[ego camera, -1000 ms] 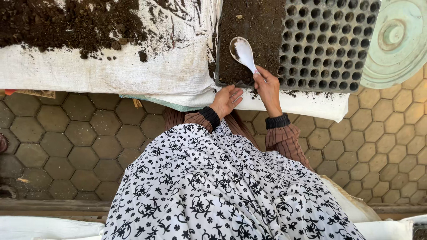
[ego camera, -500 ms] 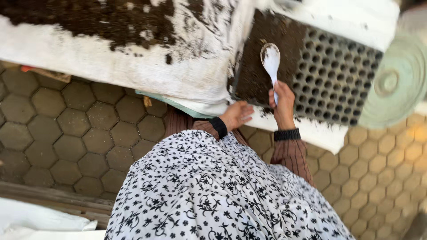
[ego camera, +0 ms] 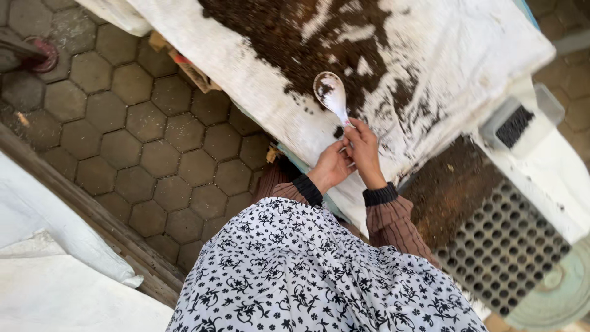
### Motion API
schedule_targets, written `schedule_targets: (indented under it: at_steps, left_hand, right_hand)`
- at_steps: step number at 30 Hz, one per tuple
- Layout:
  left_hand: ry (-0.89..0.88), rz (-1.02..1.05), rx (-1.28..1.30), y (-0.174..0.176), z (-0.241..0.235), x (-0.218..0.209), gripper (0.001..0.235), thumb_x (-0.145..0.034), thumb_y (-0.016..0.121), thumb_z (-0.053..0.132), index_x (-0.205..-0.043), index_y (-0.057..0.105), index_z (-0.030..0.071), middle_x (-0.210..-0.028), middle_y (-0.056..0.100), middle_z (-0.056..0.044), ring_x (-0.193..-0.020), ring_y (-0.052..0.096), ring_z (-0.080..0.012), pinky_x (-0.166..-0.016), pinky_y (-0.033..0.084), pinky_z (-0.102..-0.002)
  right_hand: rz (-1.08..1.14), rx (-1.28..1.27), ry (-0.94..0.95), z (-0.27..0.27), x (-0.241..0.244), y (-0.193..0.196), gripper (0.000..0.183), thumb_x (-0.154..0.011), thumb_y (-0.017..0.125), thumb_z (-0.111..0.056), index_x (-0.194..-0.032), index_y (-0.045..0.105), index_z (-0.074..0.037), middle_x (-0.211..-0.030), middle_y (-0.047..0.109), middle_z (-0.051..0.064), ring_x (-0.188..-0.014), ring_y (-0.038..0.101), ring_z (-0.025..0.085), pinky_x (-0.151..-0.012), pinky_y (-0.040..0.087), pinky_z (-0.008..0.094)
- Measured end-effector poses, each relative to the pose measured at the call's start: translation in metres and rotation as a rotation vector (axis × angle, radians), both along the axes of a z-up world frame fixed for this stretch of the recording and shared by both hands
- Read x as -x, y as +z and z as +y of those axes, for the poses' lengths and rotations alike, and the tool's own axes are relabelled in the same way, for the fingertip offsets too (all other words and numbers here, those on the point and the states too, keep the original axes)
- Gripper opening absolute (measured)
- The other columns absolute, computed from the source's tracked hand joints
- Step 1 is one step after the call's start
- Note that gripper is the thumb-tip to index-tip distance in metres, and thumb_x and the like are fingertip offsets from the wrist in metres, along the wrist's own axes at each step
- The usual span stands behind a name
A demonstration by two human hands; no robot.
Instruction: The person scoops soil from a white sack using a white plastic spoon and fills the cells of a black seed-starting tray. The person repeatedly transfers soil into the tray's compartments, leveling the surface as they work.
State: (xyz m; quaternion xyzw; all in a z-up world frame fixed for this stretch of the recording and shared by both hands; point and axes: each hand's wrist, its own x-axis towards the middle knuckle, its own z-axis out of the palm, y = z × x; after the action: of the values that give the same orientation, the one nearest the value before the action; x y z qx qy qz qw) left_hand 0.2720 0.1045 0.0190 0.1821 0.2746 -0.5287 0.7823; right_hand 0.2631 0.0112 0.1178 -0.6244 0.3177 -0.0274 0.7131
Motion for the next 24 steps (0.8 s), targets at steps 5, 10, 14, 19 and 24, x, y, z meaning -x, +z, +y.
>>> schedule_targets:
  at_steps: [5,10,14,19,24]
  left_hand:
    - [0.228,-0.080,-0.011,-0.016,0.023,-0.117,0.025,-0.107,0.045,0.032,-0.090,0.050,0.016,-0.097,0.057,-0.002,-0.094,0.056,-0.0207,-0.092,0.048,-0.043]
    - [0.503,-0.035,0.126,-0.040,0.005,-0.245,0.022,-0.110,0.047,0.031,-0.115,0.058,0.012,-0.117,0.063,-0.004,-0.111,0.059,-0.0231,-0.102,0.047,-0.040]
    - [0.527,-0.040,0.105,-0.041,-0.012,-0.331,0.039,-0.107,0.045,0.032,-0.134,0.056,0.006,-0.135,0.061,-0.011,-0.121,0.057,-0.0286,-0.105,0.045,-0.043]
    - [0.442,-0.105,-0.172,-0.024,-0.006,-0.374,0.037,-0.108,0.046,0.030,-0.141,0.051,0.013,-0.149,0.048,-0.006,-0.131,0.048,-0.0268,-0.112,0.039,-0.047]
    - [0.437,-0.190,-0.269,-0.002,0.008,-0.360,0.027,-0.106,0.045,0.026,-0.130,0.053,0.016,-0.137,0.051,-0.003,-0.130,0.049,-0.0239,-0.108,0.040,-0.049]
  right_hand:
    - [-0.052,0.178,0.145,0.038,-0.142,-0.001,0.034,-0.103,0.056,-0.014,-0.132,0.062,0.003,-0.074,0.059,0.001,-0.055,0.046,0.005,-0.050,0.039,0.023]
    - [-0.105,0.364,0.135,0.041,-0.279,-0.031,0.034,-0.104,0.055,-0.016,-0.133,0.061,0.001,-0.076,0.063,0.001,-0.062,0.055,0.007,-0.054,0.046,0.026]
    - [-0.101,0.674,0.110,0.025,-0.373,-0.072,0.032,-0.105,0.055,-0.017,-0.133,0.062,-0.004,-0.078,0.067,0.006,-0.066,0.063,0.013,-0.059,0.050,0.033]
    - [-0.177,0.965,0.126,-0.003,-0.432,-0.113,0.039,-0.103,0.057,-0.017,-0.140,0.060,-0.005,-0.084,0.071,0.010,-0.068,0.064,0.019,-0.062,0.049,0.039]
    - [-0.022,0.342,0.183,0.001,-0.411,-0.111,0.039,-0.106,0.059,-0.016,-0.144,0.067,-0.006,-0.074,0.062,0.004,-0.063,0.054,0.010,-0.057,0.045,0.031]
